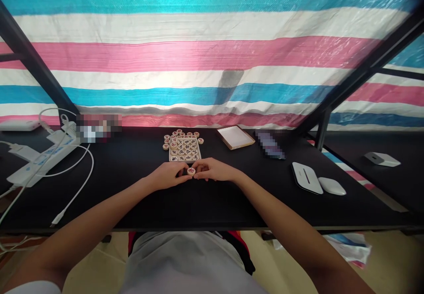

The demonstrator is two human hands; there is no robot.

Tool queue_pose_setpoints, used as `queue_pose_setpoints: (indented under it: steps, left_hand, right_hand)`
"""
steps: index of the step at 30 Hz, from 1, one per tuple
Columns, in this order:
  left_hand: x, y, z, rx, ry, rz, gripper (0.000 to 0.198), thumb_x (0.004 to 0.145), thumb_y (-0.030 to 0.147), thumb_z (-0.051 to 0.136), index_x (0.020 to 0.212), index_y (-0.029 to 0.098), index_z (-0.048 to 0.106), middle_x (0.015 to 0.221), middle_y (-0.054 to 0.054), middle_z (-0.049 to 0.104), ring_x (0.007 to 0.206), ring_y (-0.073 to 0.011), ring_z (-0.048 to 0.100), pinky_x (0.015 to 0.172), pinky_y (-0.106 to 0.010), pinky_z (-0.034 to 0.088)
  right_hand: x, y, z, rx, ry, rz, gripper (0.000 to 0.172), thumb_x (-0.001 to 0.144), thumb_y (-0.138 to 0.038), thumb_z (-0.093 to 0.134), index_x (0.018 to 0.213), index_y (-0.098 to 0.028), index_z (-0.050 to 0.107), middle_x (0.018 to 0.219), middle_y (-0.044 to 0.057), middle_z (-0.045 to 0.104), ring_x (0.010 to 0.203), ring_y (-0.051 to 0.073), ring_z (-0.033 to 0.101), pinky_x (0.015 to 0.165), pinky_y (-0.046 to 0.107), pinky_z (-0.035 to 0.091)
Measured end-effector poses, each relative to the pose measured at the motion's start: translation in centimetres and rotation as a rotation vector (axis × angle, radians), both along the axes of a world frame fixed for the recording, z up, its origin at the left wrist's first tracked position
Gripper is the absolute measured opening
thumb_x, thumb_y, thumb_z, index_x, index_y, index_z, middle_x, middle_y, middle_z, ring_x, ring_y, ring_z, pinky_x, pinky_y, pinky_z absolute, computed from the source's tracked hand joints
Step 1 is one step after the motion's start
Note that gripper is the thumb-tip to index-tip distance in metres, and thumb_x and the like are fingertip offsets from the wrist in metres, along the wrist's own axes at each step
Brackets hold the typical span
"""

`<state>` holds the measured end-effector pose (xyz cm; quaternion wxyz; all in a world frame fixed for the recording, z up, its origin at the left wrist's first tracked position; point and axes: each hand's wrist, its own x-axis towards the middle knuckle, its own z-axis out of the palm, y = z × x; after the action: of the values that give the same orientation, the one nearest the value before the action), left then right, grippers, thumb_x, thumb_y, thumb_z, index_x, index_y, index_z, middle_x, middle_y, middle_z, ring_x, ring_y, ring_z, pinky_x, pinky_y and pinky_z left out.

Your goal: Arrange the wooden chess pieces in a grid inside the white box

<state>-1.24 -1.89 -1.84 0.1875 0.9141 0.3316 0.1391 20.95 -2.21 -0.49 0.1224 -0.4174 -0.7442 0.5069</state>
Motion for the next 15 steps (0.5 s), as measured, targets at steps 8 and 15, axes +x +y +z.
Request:
queue_pose_setpoints:
  steps: [8, 15]
  left_hand:
    - [0.19, 0.07, -0.51, 0.046, -0.02, -0.001, 0.011, 0.085, 0.026, 0.051, 0.093, 0.019, 0.056, 0.071, 0.003, 0.056, 0.064, -0.0118, 0.052, 0.062, -0.023, 0.038]
    - [0.25, -0.24, -0.05, 0.056, -0.021, -0.004, 0.013, 0.084, 0.029, 0.052, 0.09, 0.019, 0.057, 0.07, 0.002, 0.056, 0.062, -0.0114, 0.051, 0.061, -0.023, 0.037]
  right_hand:
    - [-0.24, -0.27, 0.14, -0.001, 0.031, 0.009, 0.027, 0.075, -0.037, 0.064, 0.091, -0.016, 0.06, 0.067, -0.002, 0.055, 0.056, 0.009, 0.051, 0.042, 0.015, 0.036]
    - [-0.27, -0.41, 0.23, 0.034, 0.031, 0.014, 0.024, 0.077, -0.035, 0.062, 0.09, -0.016, 0.061, 0.066, -0.003, 0.054, 0.055, 0.008, 0.052, 0.047, 0.018, 0.039]
